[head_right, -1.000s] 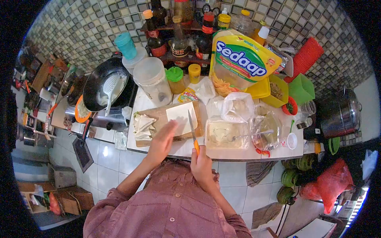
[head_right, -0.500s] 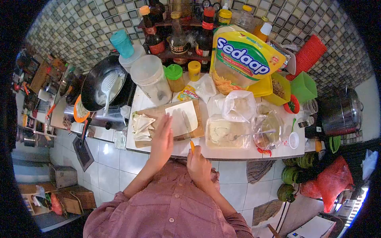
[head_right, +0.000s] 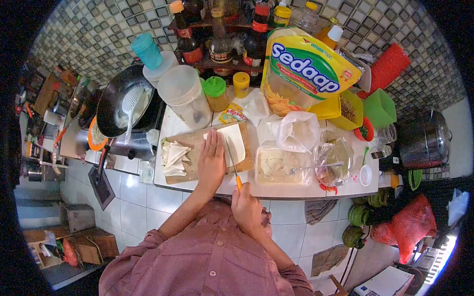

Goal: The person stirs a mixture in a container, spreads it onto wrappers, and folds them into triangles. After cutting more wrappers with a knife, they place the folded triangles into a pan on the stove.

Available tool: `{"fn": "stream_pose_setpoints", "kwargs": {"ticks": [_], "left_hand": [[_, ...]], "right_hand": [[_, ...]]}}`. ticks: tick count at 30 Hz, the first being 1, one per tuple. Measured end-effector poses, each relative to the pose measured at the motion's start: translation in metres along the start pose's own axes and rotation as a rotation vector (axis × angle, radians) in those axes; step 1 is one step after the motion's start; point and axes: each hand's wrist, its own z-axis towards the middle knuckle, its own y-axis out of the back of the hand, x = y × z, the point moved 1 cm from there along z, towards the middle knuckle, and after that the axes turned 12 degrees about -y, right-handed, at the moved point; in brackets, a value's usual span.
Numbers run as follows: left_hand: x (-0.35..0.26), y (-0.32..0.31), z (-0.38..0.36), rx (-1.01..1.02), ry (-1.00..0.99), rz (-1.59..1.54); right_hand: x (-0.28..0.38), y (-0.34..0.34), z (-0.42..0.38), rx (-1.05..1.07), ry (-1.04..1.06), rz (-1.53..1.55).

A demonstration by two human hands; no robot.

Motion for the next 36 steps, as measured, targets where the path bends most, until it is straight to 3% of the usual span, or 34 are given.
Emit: {"fn": "stream_pose_setpoints", "kwargs": {"ticks": [36], "left_hand": [[-0.003,0.004,0.003,0.017,0.01,0.012]], "right_hand": [[0.008,-0.005,0.007,0.018,-0.004,-0.204]]}}
